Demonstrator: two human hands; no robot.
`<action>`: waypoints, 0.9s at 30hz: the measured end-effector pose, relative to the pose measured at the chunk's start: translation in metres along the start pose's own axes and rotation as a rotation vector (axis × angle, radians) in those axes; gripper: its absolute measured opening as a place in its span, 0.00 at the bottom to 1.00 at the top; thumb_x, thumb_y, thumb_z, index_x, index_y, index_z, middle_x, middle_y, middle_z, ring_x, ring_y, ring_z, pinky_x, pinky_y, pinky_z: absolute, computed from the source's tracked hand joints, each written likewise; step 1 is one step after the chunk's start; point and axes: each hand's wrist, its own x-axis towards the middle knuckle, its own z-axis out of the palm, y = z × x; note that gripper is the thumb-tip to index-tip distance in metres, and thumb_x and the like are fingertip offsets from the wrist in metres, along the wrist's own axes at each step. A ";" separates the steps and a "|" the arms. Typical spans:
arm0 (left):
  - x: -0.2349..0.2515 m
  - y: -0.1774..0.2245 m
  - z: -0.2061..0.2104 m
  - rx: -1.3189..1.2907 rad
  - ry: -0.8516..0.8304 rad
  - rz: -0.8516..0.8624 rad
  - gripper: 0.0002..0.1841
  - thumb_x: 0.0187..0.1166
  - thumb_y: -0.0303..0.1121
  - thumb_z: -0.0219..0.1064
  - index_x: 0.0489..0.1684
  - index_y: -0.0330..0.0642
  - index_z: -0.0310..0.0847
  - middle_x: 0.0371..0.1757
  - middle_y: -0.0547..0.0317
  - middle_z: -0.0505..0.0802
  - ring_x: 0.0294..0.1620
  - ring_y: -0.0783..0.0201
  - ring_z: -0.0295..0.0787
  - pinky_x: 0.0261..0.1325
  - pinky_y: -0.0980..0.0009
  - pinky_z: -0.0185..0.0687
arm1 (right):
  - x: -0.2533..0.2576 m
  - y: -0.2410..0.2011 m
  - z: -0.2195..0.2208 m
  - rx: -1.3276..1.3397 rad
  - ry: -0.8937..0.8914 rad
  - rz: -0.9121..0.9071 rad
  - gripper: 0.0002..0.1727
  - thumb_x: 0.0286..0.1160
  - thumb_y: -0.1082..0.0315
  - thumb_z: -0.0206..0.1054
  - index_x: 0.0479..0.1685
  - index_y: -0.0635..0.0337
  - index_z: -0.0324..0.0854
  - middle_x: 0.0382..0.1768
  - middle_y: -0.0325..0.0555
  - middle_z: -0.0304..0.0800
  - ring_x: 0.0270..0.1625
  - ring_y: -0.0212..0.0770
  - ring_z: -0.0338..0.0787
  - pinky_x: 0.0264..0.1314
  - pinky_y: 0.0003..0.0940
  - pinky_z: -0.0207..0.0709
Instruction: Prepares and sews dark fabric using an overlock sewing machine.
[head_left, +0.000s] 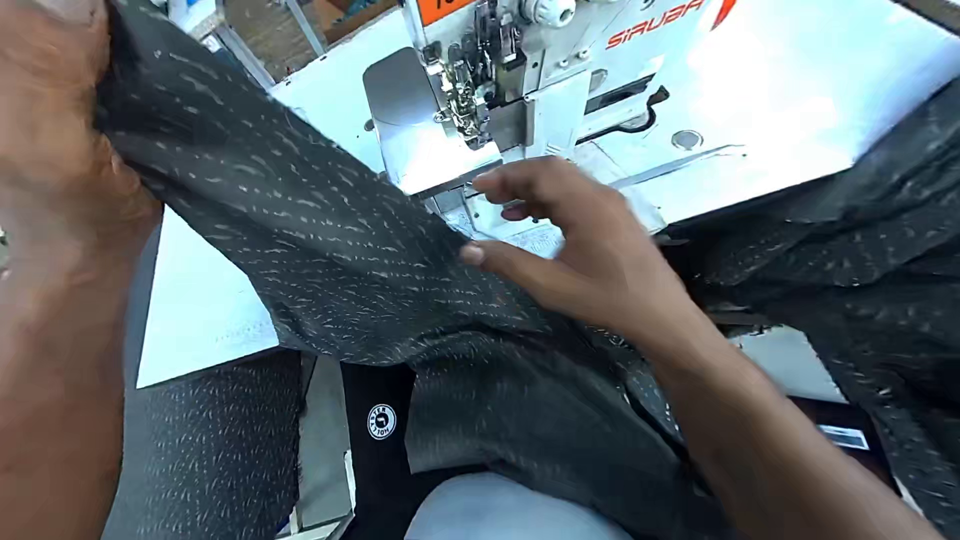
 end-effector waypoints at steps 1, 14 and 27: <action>-0.001 0.004 0.000 -0.015 -0.001 0.008 0.09 0.89 0.37 0.54 0.48 0.56 0.83 0.46 0.77 0.92 0.53 0.79 0.89 0.62 0.76 0.85 | 0.010 0.017 0.004 -0.029 -0.082 0.068 0.29 0.72 0.45 0.74 0.65 0.56 0.84 0.57 0.42 0.90 0.57 0.34 0.90 0.60 0.36 0.86; -0.022 -0.044 -0.030 0.069 0.298 -0.106 0.11 0.86 0.21 0.52 0.39 0.44 0.80 0.38 0.69 0.92 0.47 0.77 0.90 0.60 0.76 0.84 | 0.009 0.030 0.026 0.499 -0.132 0.108 0.05 0.70 0.69 0.79 0.33 0.61 0.91 0.26 0.37 0.91 0.26 0.25 0.86 0.28 0.20 0.81; 0.023 -0.045 0.002 -0.049 0.126 -0.179 0.07 0.87 0.31 0.56 0.43 0.50 0.81 0.41 0.72 0.92 0.49 0.75 0.90 0.59 0.72 0.87 | -0.007 0.018 0.022 0.533 -0.176 0.101 0.07 0.76 0.69 0.73 0.32 0.63 0.91 0.24 0.36 0.89 0.24 0.24 0.83 0.25 0.19 0.78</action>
